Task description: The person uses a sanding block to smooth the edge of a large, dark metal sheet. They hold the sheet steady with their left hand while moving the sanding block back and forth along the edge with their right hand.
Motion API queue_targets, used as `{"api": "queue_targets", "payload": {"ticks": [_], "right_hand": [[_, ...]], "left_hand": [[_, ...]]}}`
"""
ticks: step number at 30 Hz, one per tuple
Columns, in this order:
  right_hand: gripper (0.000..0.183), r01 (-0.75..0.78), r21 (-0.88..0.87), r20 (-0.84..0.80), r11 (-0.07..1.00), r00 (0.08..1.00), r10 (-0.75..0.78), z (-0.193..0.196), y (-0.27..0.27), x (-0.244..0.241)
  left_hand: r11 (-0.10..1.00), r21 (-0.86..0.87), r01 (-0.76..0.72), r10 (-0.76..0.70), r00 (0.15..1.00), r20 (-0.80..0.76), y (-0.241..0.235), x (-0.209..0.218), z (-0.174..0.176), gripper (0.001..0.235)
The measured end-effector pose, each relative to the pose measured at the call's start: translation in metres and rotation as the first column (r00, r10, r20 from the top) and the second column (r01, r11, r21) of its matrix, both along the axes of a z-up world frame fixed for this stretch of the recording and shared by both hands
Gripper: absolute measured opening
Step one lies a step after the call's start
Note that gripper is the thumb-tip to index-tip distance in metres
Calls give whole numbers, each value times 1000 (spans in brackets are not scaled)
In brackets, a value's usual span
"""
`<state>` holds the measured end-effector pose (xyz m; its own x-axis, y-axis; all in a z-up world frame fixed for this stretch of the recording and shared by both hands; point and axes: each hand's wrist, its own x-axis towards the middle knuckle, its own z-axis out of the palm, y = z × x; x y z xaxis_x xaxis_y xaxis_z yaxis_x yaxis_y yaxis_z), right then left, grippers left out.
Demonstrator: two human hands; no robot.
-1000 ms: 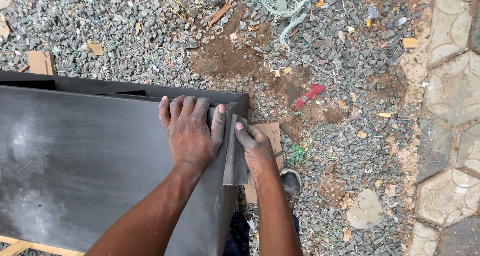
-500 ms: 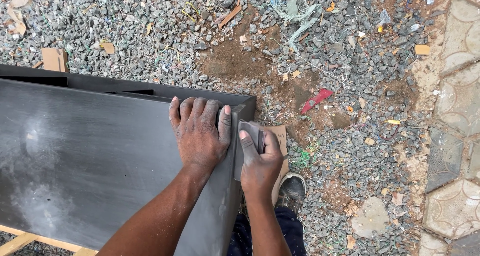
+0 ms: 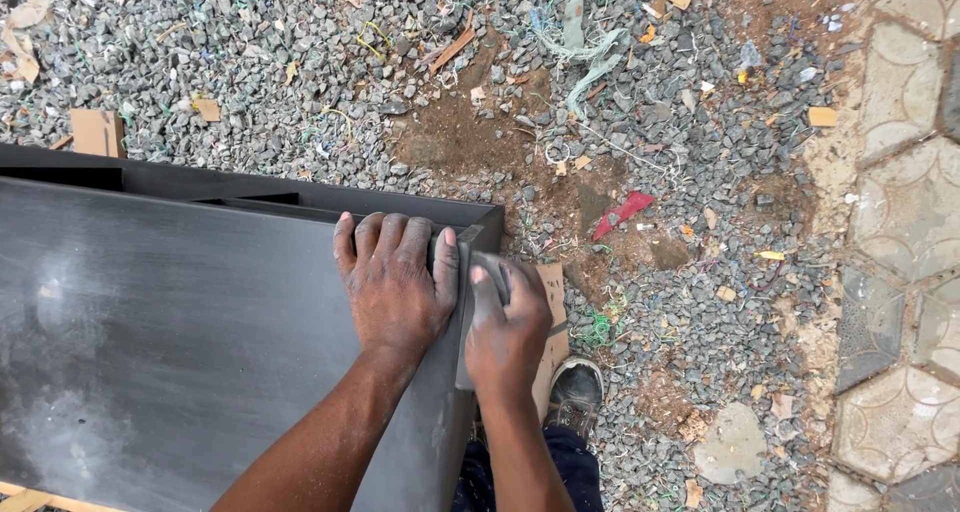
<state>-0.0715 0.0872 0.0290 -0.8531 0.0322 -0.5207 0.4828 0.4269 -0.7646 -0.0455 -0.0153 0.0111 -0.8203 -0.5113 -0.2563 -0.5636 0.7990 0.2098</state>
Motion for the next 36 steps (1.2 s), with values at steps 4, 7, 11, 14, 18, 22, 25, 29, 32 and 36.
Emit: {"api": "queue_targets", "payload": {"ticks": [4, 7, 11, 14, 18, 22, 25, 29, 32, 36], "right_hand": [[25, -45, -28, -11, 999, 999, 45, 4, -2, -17], [28, -39, -29, 73, 999, 997, 41, 21, 0, -9], [30, -71, 26, -21, 997, 997, 72, 3, -5, -17], [30, -68, 14, -72, 998, 995, 69, -1, 3, 5], [26, -41, 86, -133, 995, 990, 52, -7, -1, 9], [30, -66, 37, -78, 997, 995, 69, 0, -4, 1], [28, -80, 88, -23, 993, 996, 82, 4, -2, 2], [29, -33, 24, -51, 999, 998, 35, 1, 1, 0], [26, -29, 12, -57, 1000, 998, 29, 1, -1, 4], [23, -15, -9, -136, 1000, 991, 14, -22, -17, -24]], "left_hand": [[1000, 11, 12, -12, 1000, 1, -1, 0, -4, 48], [1000, -17, 7, -7, 1000, -5, -2, -1, -4, 49], [1000, -11, 16, -16, 1000, 11, -2, -1, -4, 49], [995, -88, 52, -63, 990, -128, -3, -2, 0, 42], [984, -163, 72, -111, 962, -248, 0, -3, 3, 32], [1000, -18, 4, -3, 998, 69, -3, -3, 2, 51], [1000, -25, 9, -8, 999, 36, -2, -7, 0, 49], [999, -12, 30, -29, 998, 47, 4, 6, 4, 47], [1000, -16, 15, -14, 999, 39, -4, -6, 2, 48], [999, -27, 22, -20, 999, 48, -8, -9, 2, 49]]}}
